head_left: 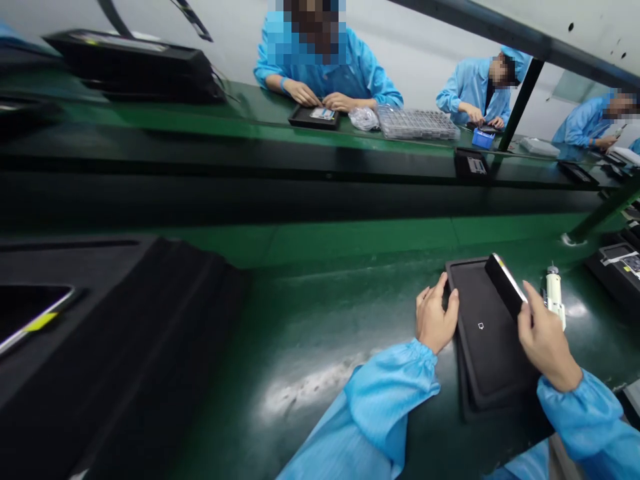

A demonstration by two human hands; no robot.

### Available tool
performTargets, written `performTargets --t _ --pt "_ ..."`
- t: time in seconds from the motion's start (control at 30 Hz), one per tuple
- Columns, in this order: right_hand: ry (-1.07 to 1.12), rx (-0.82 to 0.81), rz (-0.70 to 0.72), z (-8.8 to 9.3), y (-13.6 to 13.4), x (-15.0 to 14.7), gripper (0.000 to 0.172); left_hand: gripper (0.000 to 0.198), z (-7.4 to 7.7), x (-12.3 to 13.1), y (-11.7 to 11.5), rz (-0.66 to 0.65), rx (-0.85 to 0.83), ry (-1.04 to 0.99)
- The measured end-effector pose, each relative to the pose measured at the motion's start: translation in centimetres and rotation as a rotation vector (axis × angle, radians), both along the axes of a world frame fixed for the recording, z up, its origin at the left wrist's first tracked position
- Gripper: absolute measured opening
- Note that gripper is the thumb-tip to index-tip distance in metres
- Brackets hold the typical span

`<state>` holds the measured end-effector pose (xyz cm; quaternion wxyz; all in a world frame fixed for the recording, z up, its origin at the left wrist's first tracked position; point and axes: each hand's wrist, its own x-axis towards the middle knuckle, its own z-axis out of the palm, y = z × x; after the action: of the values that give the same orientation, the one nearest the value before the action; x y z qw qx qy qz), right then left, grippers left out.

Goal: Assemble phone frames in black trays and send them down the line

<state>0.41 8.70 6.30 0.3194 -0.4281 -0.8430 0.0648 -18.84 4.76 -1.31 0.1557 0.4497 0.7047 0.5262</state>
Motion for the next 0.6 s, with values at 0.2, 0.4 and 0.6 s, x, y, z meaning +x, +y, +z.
performTargets --t 0.2,0.4,0.6 --pt "0.515 -0.423 -0.019 -1.1 -0.2 1.0 0.037 0.046 0.1 0.0 0.0 0.007 -0.021 0.012" --pt "0.177 -0.030 -0.045 -2.6 -1.3 2.9 0.040 0.049 0.1 -0.3 0.2 -0.021 -0.045 0.032" --pt "-0.163 -0.180 -0.078 -5.6 -0.7 5.2 0.049 0.061 0.8 0.6 -2.7 -0.108 -0.197 0.147"
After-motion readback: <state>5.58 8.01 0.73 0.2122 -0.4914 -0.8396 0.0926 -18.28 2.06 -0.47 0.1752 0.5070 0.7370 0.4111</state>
